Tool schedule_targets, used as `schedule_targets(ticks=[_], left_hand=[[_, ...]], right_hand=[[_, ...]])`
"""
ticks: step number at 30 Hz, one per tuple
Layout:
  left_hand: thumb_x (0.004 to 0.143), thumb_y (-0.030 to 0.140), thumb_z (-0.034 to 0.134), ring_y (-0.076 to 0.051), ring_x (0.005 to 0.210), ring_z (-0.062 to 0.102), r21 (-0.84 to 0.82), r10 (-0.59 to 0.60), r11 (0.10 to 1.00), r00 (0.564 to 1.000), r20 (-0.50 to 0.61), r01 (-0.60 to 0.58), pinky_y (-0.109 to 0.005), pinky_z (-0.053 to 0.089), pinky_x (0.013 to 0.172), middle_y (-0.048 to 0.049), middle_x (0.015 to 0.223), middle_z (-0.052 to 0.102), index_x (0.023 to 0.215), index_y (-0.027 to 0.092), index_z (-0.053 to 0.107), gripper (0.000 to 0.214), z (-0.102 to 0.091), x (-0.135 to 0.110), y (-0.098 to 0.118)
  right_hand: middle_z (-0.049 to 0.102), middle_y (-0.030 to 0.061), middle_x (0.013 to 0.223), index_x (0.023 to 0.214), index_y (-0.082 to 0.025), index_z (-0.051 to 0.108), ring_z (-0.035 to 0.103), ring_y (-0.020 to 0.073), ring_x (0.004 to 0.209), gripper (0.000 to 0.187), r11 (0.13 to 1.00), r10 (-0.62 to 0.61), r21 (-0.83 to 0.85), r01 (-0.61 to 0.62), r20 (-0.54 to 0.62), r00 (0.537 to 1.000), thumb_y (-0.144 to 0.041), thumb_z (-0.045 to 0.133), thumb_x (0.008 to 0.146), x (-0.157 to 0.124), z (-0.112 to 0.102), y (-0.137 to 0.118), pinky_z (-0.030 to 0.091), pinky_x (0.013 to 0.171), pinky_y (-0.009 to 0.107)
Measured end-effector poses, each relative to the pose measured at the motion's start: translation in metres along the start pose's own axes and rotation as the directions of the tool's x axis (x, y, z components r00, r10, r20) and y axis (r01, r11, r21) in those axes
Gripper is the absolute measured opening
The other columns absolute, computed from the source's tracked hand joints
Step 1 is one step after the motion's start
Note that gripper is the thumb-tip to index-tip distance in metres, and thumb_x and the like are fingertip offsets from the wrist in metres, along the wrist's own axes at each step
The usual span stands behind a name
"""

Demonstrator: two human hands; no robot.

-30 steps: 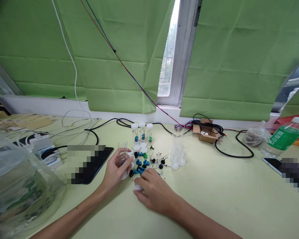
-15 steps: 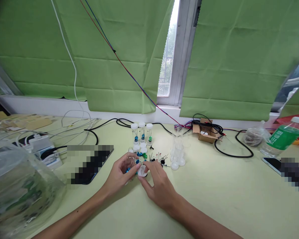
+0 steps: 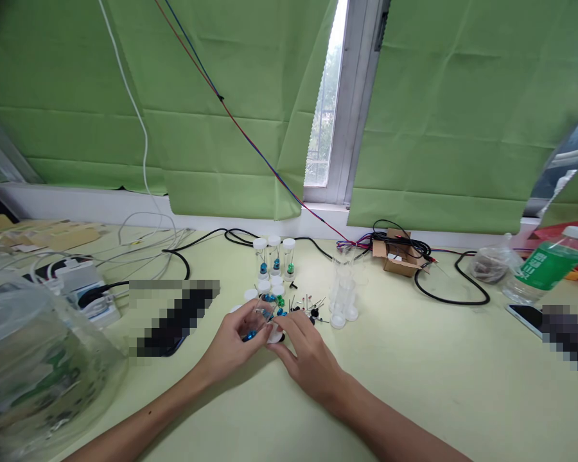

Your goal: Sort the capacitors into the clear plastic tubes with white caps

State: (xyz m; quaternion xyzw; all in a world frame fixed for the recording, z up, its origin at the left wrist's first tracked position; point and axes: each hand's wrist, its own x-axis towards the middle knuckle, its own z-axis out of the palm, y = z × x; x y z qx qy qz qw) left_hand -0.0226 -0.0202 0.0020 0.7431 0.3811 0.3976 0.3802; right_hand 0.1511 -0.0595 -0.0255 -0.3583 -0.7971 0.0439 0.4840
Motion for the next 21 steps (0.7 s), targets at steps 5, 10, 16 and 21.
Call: schedule_targets(ticks=[5, 10, 16, 21], left_hand=[[0.082, 0.029, 0.06, -0.012, 0.059, 0.045, 0.026, -0.039, 0.999, 0.996, -0.084, 0.041, -0.022, 0.035, 0.057, 0.004, 0.063, 0.052, 0.092, 0.021, 0.061, 0.013, -0.002, 0.002, 0.0], [0.082, 0.033, 0.062, -0.012, 0.06, 0.044, -0.01, -0.052, 0.999, 0.978, -0.203, 0.051, -0.022, 0.036, 0.057, 0.0035, 0.065, 0.05, 0.088, 0.019, 0.059, 0.015, -0.006, 0.006, -0.004], [0.081, 0.035, 0.062, -0.011, 0.058, 0.044, -0.005, -0.044, 0.999, 0.966, -0.255, 0.044, -0.022, 0.035, 0.055, 0.0038, 0.065, 0.049, 0.085, 0.02, 0.059, 0.016, -0.009, 0.008, -0.005], [0.081, 0.036, 0.063, -0.012, 0.058, 0.046, -0.012, -0.04, 0.999, 0.966, -0.257, 0.038, -0.022, 0.036, 0.055, 0.0031, 0.066, 0.052, 0.084, 0.02, 0.059, 0.017, -0.008, 0.008, -0.005]], right_hand=[[0.061, 0.0111, 0.111, 0.123, -0.022, 0.05, 0.058, 0.0237, 0.105, 0.034, 1.0, 0.004, -0.002, -0.004, -0.017, 1.0, -0.02, 0.06, 0.091, 0.002, -0.004, 0.004, 0.052, 0.088, 0.038], [0.062, 0.0091, 0.102, 0.114, -0.021, 0.053, 0.059, 0.0222, 0.098, 0.021, 0.992, 0.08, -0.083, -0.092, -0.141, 0.987, -0.015, 0.053, 0.094, 0.005, -0.008, 0.016, 0.052, 0.085, 0.038], [0.061, 0.0097, 0.095, 0.103, -0.019, 0.057, 0.056, 0.0244, 0.091, 0.017, 0.949, 0.221, -0.224, -0.219, -0.018, 0.975, -0.01, 0.05, 0.092, 0.006, -0.011, 0.03, 0.051, 0.078, 0.042], [0.062, 0.0084, 0.09, 0.095, -0.019, 0.062, 0.054, 0.024, 0.086, 0.013, 0.942, 0.237, -0.264, -0.206, 0.088, 0.968, -0.01, 0.053, 0.09, 0.005, -0.01, 0.027, 0.05, 0.078, 0.042]])
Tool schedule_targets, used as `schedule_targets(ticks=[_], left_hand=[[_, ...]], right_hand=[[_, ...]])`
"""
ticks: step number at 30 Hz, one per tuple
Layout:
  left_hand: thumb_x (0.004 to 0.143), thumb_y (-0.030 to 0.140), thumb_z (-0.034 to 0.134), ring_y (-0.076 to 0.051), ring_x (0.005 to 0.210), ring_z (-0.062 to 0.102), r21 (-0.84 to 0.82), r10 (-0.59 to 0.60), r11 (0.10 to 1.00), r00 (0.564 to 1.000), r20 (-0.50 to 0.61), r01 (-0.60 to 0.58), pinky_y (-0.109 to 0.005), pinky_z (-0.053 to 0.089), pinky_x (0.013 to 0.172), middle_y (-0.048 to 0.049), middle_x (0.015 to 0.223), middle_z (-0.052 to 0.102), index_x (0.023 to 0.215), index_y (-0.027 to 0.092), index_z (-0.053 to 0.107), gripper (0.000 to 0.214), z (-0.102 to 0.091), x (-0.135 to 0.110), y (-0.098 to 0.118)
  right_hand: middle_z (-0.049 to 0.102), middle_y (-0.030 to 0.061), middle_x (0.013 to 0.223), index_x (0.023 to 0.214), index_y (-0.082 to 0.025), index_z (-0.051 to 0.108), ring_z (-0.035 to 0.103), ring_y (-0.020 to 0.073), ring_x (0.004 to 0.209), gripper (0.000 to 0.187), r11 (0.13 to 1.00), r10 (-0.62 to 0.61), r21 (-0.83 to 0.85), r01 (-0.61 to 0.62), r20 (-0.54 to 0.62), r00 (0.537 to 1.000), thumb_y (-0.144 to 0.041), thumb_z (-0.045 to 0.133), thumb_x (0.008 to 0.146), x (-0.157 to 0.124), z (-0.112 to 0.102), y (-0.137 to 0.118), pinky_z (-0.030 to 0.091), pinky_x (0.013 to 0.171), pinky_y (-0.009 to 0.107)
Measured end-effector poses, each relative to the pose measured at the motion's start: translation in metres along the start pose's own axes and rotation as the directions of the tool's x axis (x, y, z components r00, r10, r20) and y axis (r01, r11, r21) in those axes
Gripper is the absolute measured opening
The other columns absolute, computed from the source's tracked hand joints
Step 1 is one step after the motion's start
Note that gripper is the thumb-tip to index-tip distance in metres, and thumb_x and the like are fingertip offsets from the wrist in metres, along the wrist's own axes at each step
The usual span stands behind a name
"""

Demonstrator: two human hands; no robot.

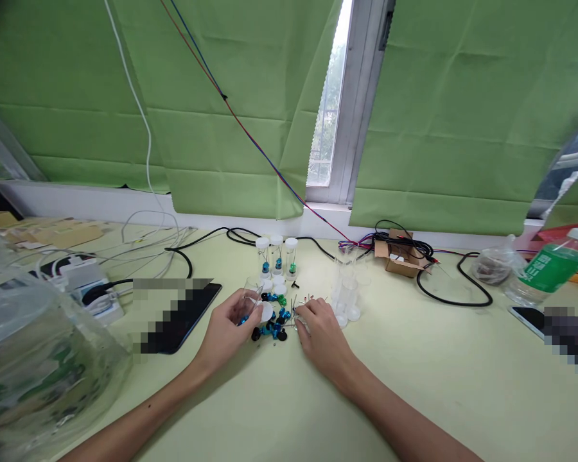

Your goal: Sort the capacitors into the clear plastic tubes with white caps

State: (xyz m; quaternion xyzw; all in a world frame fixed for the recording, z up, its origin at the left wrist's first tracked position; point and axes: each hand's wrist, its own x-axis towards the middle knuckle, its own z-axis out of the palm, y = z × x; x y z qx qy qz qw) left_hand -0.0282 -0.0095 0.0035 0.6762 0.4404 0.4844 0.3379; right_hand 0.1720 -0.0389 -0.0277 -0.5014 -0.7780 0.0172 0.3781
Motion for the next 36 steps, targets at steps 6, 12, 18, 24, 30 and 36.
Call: schedule_targets(ticks=[6, 12, 18, 24, 30, 36], left_hand=[[0.08, 0.035, 0.063, -0.011, 0.057, 0.046, 0.003, 0.006, 1.0, 1.0, 0.001, -0.006, -0.021, 0.036, 0.055, 0.0039, 0.064, 0.052, 0.083, 0.02, 0.059, 0.016, 0.0, 0.0, 0.001], [0.081, 0.035, 0.062, -0.011, 0.057, 0.044, 0.028, 0.012, 1.0, 1.0, -0.005, -0.012, -0.022, 0.035, 0.054, 0.004, 0.063, 0.051, 0.083, 0.02, 0.058, 0.015, 0.0, -0.001, 0.002], [0.079, 0.034, 0.063, -0.012, 0.057, 0.045, 0.011, 0.013, 1.0, 1.0, -0.018, -0.012, -0.022, 0.035, 0.054, 0.0042, 0.062, 0.052, 0.083, 0.02, 0.059, 0.015, 0.0, -0.001, 0.003], [0.08, 0.033, 0.063, -0.011, 0.057, 0.044, 0.026, 0.023, 0.999, 1.0, -0.015, -0.022, -0.021, 0.037, 0.055, 0.0044, 0.063, 0.051, 0.084, 0.02, 0.059, 0.014, 0.0, -0.001, 0.003], [0.081, 0.033, 0.062, -0.011, 0.057, 0.044, 0.042, 0.026, 0.999, 1.0, -0.003, -0.025, -0.021, 0.036, 0.055, 0.0046, 0.063, 0.051, 0.084, 0.021, 0.058, 0.013, 0.0, -0.001, 0.003], [0.082, 0.033, 0.061, -0.011, 0.058, 0.044, 0.053, 0.03, 0.998, 1.0, -0.003, -0.029, -0.021, 0.037, 0.056, 0.0046, 0.063, 0.05, 0.085, 0.021, 0.058, 0.013, 0.0, -0.002, 0.003]], right_hand=[[0.06, 0.0081, 0.09, 0.096, -0.019, 0.064, 0.053, 0.0233, 0.087, 0.015, 0.999, -0.047, 0.011, 0.047, 0.041, 0.998, -0.011, 0.053, 0.091, 0.0, -0.001, -0.005, 0.049, 0.08, 0.041], [0.06, 0.0083, 0.091, 0.096, -0.019, 0.065, 0.052, 0.0233, 0.087, 0.015, 0.998, -0.064, -0.019, 0.065, 0.062, 0.996, -0.01, 0.055, 0.089, 0.0, 0.0, -0.003, 0.047, 0.081, 0.042], [0.059, 0.009, 0.088, 0.093, -0.017, 0.063, 0.05, 0.023, 0.085, 0.017, 0.99, -0.068, -0.118, 0.075, 0.06, 0.996, -0.009, 0.049, 0.091, 0.0, -0.003, -0.004, 0.046, 0.075, 0.039], [0.057, 0.0093, 0.086, 0.085, -0.016, 0.062, 0.049, 0.0235, 0.083, 0.012, 0.975, -0.042, -0.213, 0.067, 0.12, 0.992, -0.01, 0.053, 0.089, -0.001, -0.005, -0.011, 0.045, 0.073, 0.039], [0.058, 0.01, 0.086, 0.081, -0.016, 0.059, 0.051, 0.0243, 0.083, 0.013, 0.967, 0.025, -0.253, 0.019, 0.17, 0.985, -0.006, 0.055, 0.087, -0.002, -0.004, -0.012, 0.046, 0.073, 0.039], [0.057, 0.0093, 0.085, 0.08, -0.017, 0.056, 0.051, 0.0238, 0.08, 0.016, 0.954, -0.016, -0.294, 0.063, 0.16, 0.987, -0.006, 0.052, 0.091, -0.002, 0.0, -0.007, 0.046, 0.07, 0.036]])
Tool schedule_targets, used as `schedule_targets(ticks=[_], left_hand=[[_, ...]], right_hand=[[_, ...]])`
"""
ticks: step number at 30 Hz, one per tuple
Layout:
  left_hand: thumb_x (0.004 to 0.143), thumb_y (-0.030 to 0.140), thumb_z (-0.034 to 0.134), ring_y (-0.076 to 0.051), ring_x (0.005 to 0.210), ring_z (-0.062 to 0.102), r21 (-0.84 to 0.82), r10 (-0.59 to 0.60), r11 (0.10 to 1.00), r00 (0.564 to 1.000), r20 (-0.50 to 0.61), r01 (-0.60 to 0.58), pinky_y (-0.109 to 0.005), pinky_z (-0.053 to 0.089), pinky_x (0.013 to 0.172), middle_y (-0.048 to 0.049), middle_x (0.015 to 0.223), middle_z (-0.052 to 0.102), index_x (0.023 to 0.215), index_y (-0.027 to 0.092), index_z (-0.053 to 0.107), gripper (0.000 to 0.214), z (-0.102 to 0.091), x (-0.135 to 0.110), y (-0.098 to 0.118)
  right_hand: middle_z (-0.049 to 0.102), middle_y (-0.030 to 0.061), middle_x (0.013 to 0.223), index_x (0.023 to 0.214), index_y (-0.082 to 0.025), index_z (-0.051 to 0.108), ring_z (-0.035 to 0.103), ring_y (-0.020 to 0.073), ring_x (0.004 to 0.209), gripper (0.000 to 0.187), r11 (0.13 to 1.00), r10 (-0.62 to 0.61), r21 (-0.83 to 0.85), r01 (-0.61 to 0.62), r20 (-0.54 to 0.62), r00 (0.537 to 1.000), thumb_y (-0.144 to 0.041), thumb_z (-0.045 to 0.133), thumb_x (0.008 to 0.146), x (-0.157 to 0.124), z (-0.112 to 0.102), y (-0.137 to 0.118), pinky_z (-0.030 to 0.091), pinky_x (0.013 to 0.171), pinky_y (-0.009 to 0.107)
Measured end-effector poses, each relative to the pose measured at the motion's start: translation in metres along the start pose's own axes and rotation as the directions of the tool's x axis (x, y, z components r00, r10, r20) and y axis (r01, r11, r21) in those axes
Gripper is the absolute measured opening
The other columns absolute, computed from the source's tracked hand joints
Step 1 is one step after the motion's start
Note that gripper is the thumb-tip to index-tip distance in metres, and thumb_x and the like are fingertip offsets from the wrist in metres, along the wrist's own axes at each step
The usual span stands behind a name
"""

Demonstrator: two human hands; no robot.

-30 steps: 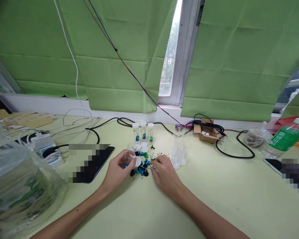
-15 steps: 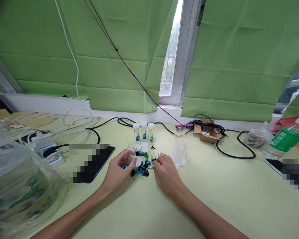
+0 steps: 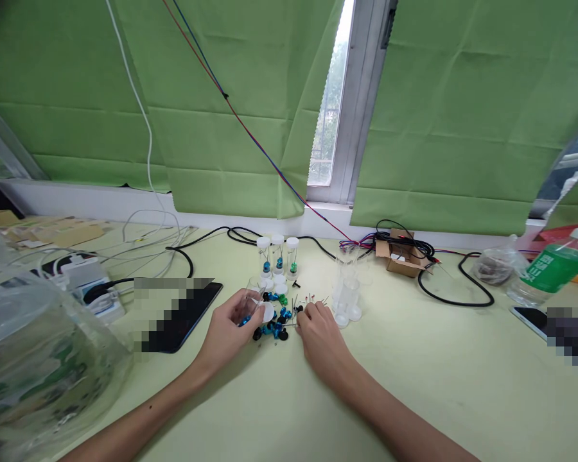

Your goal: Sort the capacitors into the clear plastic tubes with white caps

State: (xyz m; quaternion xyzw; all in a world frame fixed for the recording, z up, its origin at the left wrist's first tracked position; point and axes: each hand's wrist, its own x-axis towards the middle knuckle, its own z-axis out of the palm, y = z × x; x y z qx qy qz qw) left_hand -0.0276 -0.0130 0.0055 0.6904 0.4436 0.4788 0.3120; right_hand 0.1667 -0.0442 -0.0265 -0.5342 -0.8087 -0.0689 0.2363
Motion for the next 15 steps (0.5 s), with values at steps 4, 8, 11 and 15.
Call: schedule_targets(ticks=[4, 8, 11, 15], left_hand=[[0.083, 0.033, 0.06, -0.011, 0.058, 0.044, 0.016, 0.002, 1.0, 1.0, 0.025, -0.002, -0.021, 0.038, 0.057, 0.0046, 0.064, 0.05, 0.085, 0.02, 0.058, 0.013, 0.0008, -0.0017, 0.0013], [0.083, 0.031, 0.059, -0.01, 0.058, 0.046, 0.034, 0.006, 0.999, 0.999, 0.04, -0.007, -0.021, 0.038, 0.058, 0.0049, 0.065, 0.051, 0.086, 0.02, 0.058, 0.012, 0.0014, -0.0019, 0.0027], [0.083, 0.031, 0.059, -0.01, 0.058, 0.046, 0.043, 0.005, 0.999, 0.999, 0.046, -0.007, -0.021, 0.038, 0.057, 0.0051, 0.065, 0.051, 0.086, 0.02, 0.058, 0.012, 0.0017, -0.0015, 0.003], [0.083, 0.031, 0.059, -0.01, 0.058, 0.046, 0.056, 0.006, 0.998, 0.999, 0.051, -0.008, -0.021, 0.037, 0.056, 0.005, 0.064, 0.05, 0.086, 0.02, 0.058, 0.012, 0.0016, -0.0016, 0.0029]], right_hand=[[0.057, 0.0092, 0.085, 0.08, -0.017, 0.056, 0.051, 0.0232, 0.079, 0.017, 0.996, -0.042, -0.078, 0.041, -0.01, 0.999, -0.007, 0.05, 0.093, -0.0002, 0.0056, 0.0029, 0.045, 0.069, 0.035], [0.056, 0.0083, 0.084, 0.08, -0.018, 0.056, 0.051, 0.0226, 0.079, 0.02, 0.986, -0.103, -0.14, 0.095, -0.047, 0.994, -0.008, 0.048, 0.095, -0.0006, 0.0086, 0.0063, 0.044, 0.069, 0.034], [0.056, 0.0084, 0.084, 0.079, -0.018, 0.056, 0.052, 0.0226, 0.079, 0.019, 0.984, -0.108, -0.146, 0.101, -0.044, 0.993, -0.008, 0.049, 0.094, -0.0004, 0.0086, 0.0074, 0.044, 0.069, 0.033], [0.058, 0.0089, 0.085, 0.08, -0.017, 0.056, 0.053, 0.0232, 0.079, 0.018, 0.99, -0.088, -0.115, 0.085, -0.025, 0.996, -0.005, 0.049, 0.092, 0.0007, 0.0072, 0.0062, 0.047, 0.069, 0.035]])
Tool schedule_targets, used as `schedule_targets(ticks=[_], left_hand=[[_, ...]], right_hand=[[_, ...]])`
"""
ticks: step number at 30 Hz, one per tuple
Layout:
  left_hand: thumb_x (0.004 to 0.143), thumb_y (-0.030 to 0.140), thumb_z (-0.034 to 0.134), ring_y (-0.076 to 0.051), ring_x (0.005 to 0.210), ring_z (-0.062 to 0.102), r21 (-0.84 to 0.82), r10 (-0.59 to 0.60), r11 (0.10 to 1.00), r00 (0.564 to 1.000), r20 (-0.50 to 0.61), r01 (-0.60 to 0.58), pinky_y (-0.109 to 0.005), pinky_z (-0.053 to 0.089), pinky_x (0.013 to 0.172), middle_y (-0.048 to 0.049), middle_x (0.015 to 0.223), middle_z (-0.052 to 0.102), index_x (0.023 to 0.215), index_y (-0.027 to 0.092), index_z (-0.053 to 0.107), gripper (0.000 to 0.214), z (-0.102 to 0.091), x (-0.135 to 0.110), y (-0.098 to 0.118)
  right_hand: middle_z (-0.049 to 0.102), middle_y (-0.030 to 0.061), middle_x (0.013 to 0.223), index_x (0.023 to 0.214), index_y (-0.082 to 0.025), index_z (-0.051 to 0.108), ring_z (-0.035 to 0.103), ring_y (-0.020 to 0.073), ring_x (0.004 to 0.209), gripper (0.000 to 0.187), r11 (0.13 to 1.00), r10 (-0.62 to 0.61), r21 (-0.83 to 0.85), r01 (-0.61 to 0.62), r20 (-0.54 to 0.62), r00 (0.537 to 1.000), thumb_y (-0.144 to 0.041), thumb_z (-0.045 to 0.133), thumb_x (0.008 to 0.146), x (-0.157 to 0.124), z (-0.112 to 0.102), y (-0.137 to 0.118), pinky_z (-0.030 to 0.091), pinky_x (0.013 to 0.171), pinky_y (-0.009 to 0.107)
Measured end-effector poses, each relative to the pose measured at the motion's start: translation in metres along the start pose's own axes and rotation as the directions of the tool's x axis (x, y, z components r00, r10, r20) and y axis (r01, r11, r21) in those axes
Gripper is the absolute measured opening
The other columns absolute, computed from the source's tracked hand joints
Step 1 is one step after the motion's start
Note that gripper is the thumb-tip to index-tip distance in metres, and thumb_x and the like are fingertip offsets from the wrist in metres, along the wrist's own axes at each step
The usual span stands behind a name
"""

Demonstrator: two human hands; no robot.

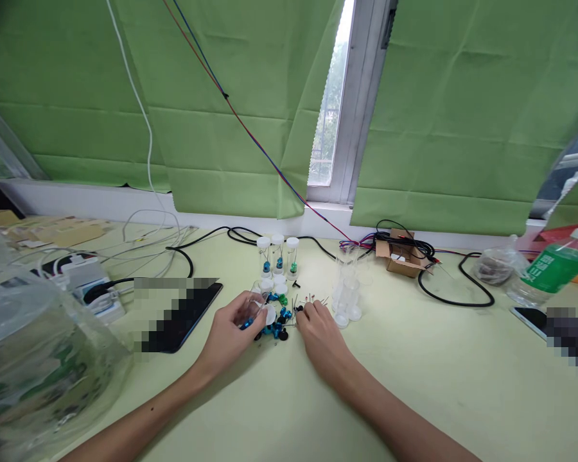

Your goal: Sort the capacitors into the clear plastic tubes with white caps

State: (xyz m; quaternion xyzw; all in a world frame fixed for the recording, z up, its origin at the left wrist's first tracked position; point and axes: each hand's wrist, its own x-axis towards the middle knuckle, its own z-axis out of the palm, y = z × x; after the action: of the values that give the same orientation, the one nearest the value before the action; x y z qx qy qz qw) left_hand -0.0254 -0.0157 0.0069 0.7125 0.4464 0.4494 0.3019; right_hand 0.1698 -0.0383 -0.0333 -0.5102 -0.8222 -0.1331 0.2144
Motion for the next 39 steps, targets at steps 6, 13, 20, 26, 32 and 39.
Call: schedule_targets(ticks=[6, 13, 20, 26, 32, 39], left_hand=[[0.083, 0.031, 0.059, -0.01, 0.057, 0.045, 0.028, -0.001, 1.0, 1.0, 0.009, 0.001, -0.021, 0.036, 0.056, 0.0052, 0.063, 0.051, 0.088, 0.02, 0.058, 0.013, -0.0006, -0.0016, 0.0005], [0.082, 0.031, 0.059, -0.01, 0.056, 0.043, 0.066, 0.02, 0.998, 1.0, 0.013, -0.02, -0.021, 0.037, 0.057, 0.0058, 0.061, 0.05, 0.086, 0.02, 0.058, 0.012, 0.0004, -0.0023, -0.0008], [0.082, 0.029, 0.058, -0.01, 0.057, 0.042, 0.087, 0.031, 0.996, 0.999, 0.029, -0.033, -0.021, 0.036, 0.056, 0.0056, 0.062, 0.05, 0.084, 0.02, 0.057, 0.009, 0.0008, -0.004, -0.0014], [0.082, 0.027, 0.056, -0.01, 0.058, 0.041, 0.108, 0.035, 0.993, 0.999, 0.033, -0.039, -0.021, 0.035, 0.056, 0.0053, 0.064, 0.049, 0.083, 0.021, 0.056, 0.006, 0.0019, -0.0047, -0.0029], [0.084, 0.033, 0.056, -0.011, 0.058, 0.044, 0.114, 0.032, 0.993, 0.999, 0.044, -0.037, -0.022, 0.037, 0.057, 0.0045, 0.064, 0.051, 0.086, 0.02, 0.057, 0.013, 0.0033, -0.0037, -0.0049], [0.085, 0.037, 0.055, -0.012, 0.059, 0.047, 0.124, 0.031, 0.992, 0.998, 0.052, -0.037, -0.023, 0.038, 0.058, 0.003, 0.065, 0.054, 0.089, 0.019, 0.058, 0.018, 0.003, -0.0035, -0.0032]], right_hand=[[0.058, 0.0086, 0.083, 0.081, -0.018, 0.052, 0.053, 0.0233, 0.077, 0.02, 0.995, 0.051, 0.092, -0.044, -0.074, 0.996, -0.007, 0.043, 0.095, 0.0022, -0.0033, -0.0014, 0.048, 0.068, 0.036], [0.056, 0.0063, 0.082, 0.083, -0.02, 0.045, 0.052, 0.0217, 0.074, 0.017, 0.955, 0.178, 0.263, -0.14, -0.124, 0.976, -0.012, 0.041, 0.097, 0.0032, -0.0047, -0.0024, 0.047, 0.065, 0.034], [0.055, 0.006, 0.084, 0.085, -0.02, 0.046, 0.054, 0.0208, 0.076, 0.015, 0.914, 0.238, 0.367, -0.174, -0.137, 0.962, -0.013, 0.04, 0.097, 0.0033, -0.005, -0.0007, 0.047, 0.067, 0.033], [0.057, 0.0071, 0.085, 0.085, -0.021, 0.048, 0.055, 0.0212, 0.078, 0.017, 0.907, 0.222, 0.387, -0.165, -0.107, 0.969, -0.014, 0.039, 0.098, 0.0023, -0.0028, 0.0016, 0.049, 0.068, 0.034], [0.059, 0.0074, 0.086, 0.084, -0.021, 0.05, 0.057, 0.0212, 0.079, 0.019, 0.901, 0.215, 0.405, -0.152, -0.115, 0.97, -0.016, 0.039, 0.099, 0.0038, -0.0005, 0.0026, 0.05, 0.069, 0.033], [0.058, 0.0059, 0.082, 0.083, -0.02, 0.051, 0.056, 0.0202, 0.075, 0.02, 0.908, 0.201, 0.396, -0.134, -0.13, 0.971, -0.018, 0.04, 0.1, 0.0055, -0.0072, 0.0012, 0.049, 0.066, 0.032]])
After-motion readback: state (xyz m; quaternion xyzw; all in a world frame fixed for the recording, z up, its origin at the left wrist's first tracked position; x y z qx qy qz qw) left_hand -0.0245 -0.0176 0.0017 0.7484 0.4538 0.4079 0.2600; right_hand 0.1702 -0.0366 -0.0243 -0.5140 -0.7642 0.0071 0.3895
